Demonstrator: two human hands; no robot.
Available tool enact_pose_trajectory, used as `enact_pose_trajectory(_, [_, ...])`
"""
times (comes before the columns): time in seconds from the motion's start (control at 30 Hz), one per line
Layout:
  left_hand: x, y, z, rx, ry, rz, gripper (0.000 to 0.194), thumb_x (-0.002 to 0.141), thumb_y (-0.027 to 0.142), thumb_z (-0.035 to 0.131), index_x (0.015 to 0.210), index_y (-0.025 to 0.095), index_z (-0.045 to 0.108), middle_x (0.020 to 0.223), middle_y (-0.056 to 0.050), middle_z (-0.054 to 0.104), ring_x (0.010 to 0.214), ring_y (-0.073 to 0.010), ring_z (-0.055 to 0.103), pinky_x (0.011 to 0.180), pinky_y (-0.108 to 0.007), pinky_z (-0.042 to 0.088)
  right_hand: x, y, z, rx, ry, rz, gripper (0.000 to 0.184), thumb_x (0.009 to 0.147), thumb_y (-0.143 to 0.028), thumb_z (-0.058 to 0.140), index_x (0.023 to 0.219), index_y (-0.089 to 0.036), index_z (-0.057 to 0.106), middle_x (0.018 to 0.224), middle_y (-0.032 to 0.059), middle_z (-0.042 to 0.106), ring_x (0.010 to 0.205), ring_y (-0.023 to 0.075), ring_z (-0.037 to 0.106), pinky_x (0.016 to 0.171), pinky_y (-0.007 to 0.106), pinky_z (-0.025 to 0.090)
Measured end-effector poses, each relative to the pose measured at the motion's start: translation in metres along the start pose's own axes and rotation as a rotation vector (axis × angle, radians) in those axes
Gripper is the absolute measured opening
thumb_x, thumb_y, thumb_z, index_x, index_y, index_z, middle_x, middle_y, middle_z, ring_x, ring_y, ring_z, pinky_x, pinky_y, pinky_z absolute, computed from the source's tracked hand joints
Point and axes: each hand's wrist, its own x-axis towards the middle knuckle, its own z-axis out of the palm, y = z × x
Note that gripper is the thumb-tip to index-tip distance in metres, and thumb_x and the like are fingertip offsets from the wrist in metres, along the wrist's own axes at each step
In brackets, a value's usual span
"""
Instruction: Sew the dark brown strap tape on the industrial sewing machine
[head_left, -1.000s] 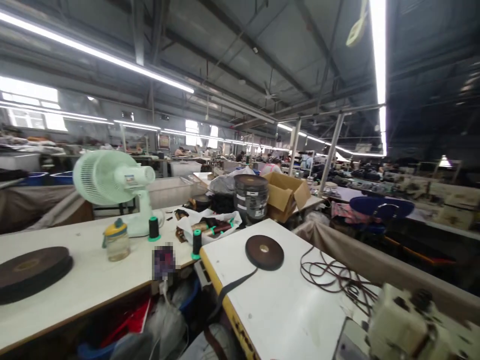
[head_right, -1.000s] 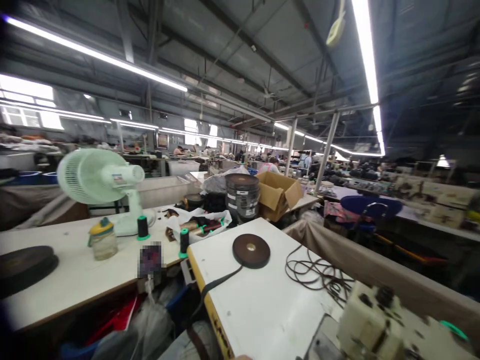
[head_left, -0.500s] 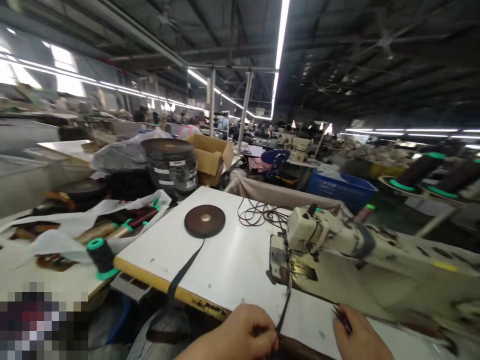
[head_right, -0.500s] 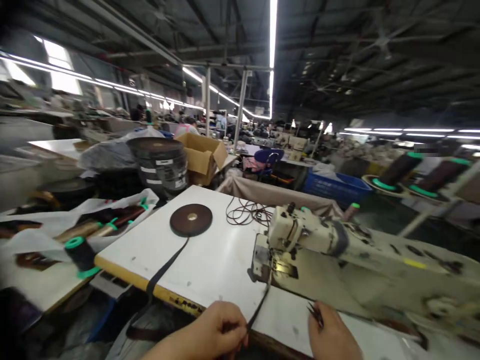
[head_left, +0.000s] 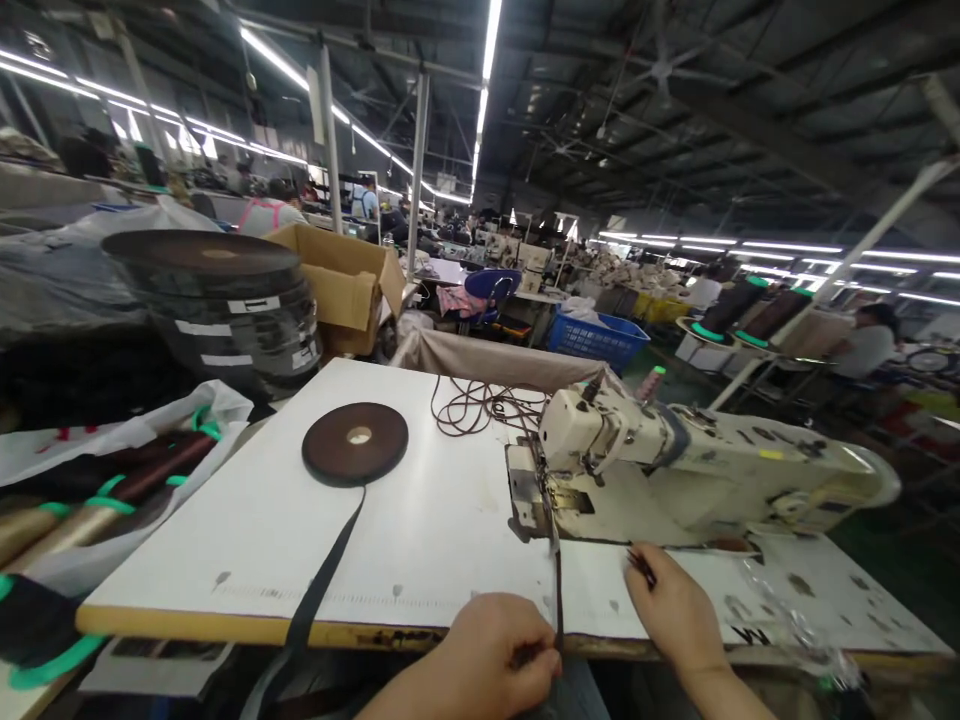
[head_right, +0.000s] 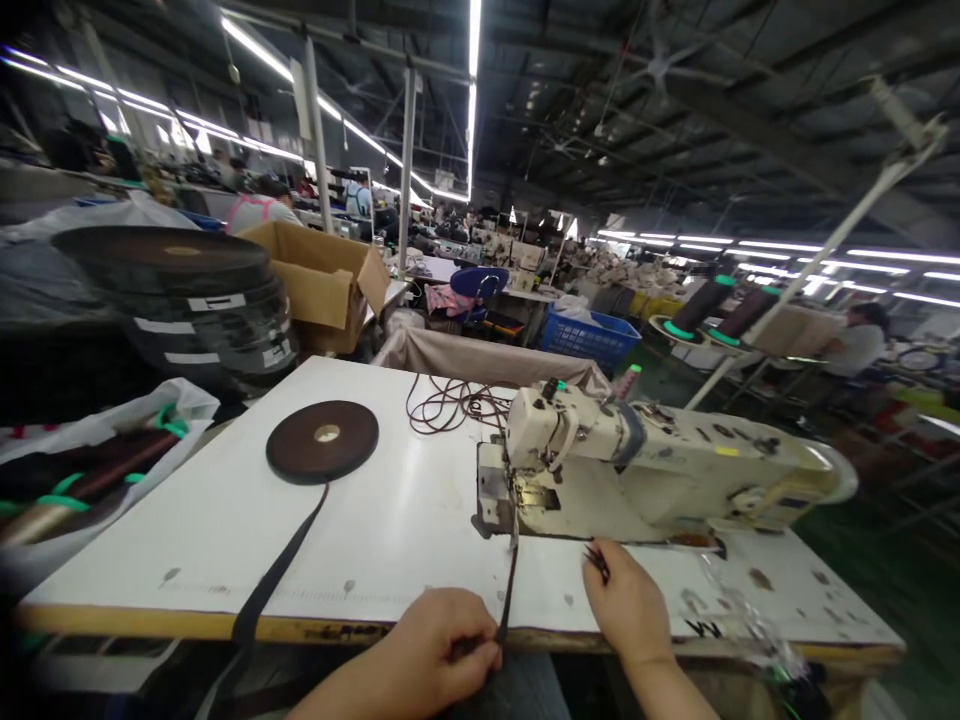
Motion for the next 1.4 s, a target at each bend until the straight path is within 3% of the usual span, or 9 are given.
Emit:
enact_pose_trajectory(0.2, [-0.004, -0.010, 0.000, 0.128, -0.052, 0.122, 0.015, 0.087, 0.027, 0.072, 0.076, 0.023, 0.064, 0.078, 0.003, 0.071, 0.083, -0.0152, 0.064, 0.072, -0.025, 0.041, -0.001, -0.003, -0.002, 0.009, 0.009, 0.001, 0.030, 0.091, -0.037, 0.042, 0.092, -0.022, 0.069, 0.082, 0.0074, 0.077, 0.075, 0.0259, 0.074, 0.070, 0.035, 0.052])
enact_pose_trajectory(0.43, [-0.006, -0.016, -0.005, 0.094, -0.128, 0.198, 0.015, 0.089, 0.023, 0.067, 0.076, 0.023, 0.060, 0.077, 0.001, 0.071, 0.083, -0.0162, 0.063, 0.076, -0.026, 0.043, -0.001, -0.005, -0.005, 0.007, 0.004, -0.001, 0.027, 0.091, -0.035, 0.044, 0.092, -0.022, 0.068, 0.083, 0.0066, 0.077, 0.075, 0.0238, 0.073, 0.071, 0.033, 0.052])
enact_pose_trajectory(0.77, [-0.006, -0.011, -0.011, 0.025, -0.128, 0.236, 0.027, 0.089, 0.020, 0.068, 0.071, 0.022, 0.048, 0.075, 0.003, 0.067, 0.080, -0.0148, 0.060, 0.074, -0.024, 0.041, -0.001, -0.008, -0.007, 0.005, 0.014, -0.010, 0.028, 0.090, -0.035, 0.045, 0.090, -0.022, 0.069, 0.084, 0.0073, 0.077, 0.077, 0.0242, 0.073, 0.071, 0.032, 0.052])
enact_pose_trajectory(1.17, [-0.009, -0.005, -0.014, 0.011, -0.085, 0.206, 0.020, 0.096, 0.025, 0.065, 0.076, 0.022, 0.064, 0.079, 0.000, 0.071, 0.083, -0.0165, 0.065, 0.077, -0.025, 0.046, 0.000, -0.007, -0.007, -0.044, -0.015, -0.043, 0.029, 0.092, -0.037, 0.044, 0.088, -0.022, 0.068, 0.085, 0.0068, 0.077, 0.075, 0.0228, 0.071, 0.069, 0.031, 0.049])
enact_pose_trajectory(1.4, [-0.006, -0.005, -0.015, 0.000, -0.079, 0.211, 0.022, 0.093, 0.023, 0.067, 0.071, 0.022, 0.061, 0.074, 0.000, 0.067, 0.079, -0.0157, 0.063, 0.076, -0.024, 0.046, -0.001, -0.005, -0.006, -0.039, -0.004, -0.051, 0.030, 0.094, -0.039, 0.044, 0.090, -0.022, 0.069, 0.084, 0.0064, 0.076, 0.075, 0.0230, 0.070, 0.068, 0.031, 0.049])
